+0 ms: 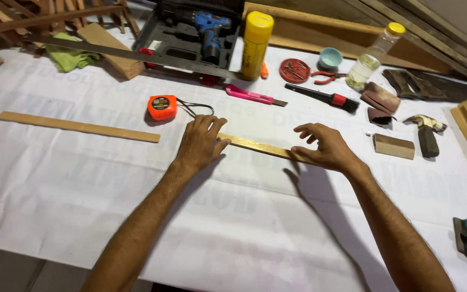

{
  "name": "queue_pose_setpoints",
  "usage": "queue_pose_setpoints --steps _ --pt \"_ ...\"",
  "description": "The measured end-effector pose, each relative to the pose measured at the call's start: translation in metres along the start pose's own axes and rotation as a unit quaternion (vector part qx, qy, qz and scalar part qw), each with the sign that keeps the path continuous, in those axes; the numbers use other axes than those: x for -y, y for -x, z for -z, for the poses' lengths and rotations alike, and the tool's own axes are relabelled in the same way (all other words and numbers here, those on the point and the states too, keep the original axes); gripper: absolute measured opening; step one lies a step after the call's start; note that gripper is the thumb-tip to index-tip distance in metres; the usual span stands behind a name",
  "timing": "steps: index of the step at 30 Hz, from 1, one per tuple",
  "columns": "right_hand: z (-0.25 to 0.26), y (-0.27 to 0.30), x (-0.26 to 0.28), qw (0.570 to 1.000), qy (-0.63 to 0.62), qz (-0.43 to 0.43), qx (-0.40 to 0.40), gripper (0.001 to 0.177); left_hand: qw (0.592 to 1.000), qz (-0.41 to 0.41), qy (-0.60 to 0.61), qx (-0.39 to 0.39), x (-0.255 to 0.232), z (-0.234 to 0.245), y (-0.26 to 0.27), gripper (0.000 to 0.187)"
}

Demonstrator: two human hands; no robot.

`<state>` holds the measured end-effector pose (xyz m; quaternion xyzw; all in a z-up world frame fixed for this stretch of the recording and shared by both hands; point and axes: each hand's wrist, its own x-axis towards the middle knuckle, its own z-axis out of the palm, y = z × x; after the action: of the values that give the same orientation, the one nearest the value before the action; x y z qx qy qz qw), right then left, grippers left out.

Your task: Measure and mark small wooden slats using a tape measure and sandpaper block.

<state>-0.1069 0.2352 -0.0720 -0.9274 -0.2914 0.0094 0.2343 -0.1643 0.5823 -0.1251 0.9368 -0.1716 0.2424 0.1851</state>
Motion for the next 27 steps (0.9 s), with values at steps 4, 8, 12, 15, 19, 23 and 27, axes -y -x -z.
queue_pose_setpoints --steps 4,8,12,15,19,23,27 --pt "-0.025 -0.053 0.056 0.998 -0.059 0.026 0.014 0.065 0.998 0.058 -0.021 -0.018 0.033 0.023 0.0 0.061" --pt "-0.058 -0.102 0.104 0.989 -0.134 0.04 0.043 0.079 0.99 0.127 -0.05 -0.02 0.063 0.038 0.0 0.071" --pt "-0.085 -0.138 0.141 0.979 -0.179 0.069 0.073 0.08 0.984 0.168 -0.063 -0.007 0.096 0.043 0.001 0.076" --pt "-0.104 -0.159 0.147 0.975 -0.181 0.093 0.088 0.08 0.979 0.188 -0.07 0.047 0.108 0.046 0.001 0.078" --pt "-0.116 -0.179 0.148 0.973 -0.176 0.054 0.139 0.082 0.97 0.21 -0.101 0.068 0.117 0.05 -0.012 0.083" --pt "-0.127 -0.188 0.134 0.97 -0.189 0.063 0.136 0.081 0.949 0.27 -0.102 0.129 0.138 0.039 -0.02 0.083" --pt "-0.117 -0.181 0.134 0.977 -0.188 0.065 0.081 0.081 0.958 0.251 -0.088 0.103 0.138 0.048 -0.023 0.081"
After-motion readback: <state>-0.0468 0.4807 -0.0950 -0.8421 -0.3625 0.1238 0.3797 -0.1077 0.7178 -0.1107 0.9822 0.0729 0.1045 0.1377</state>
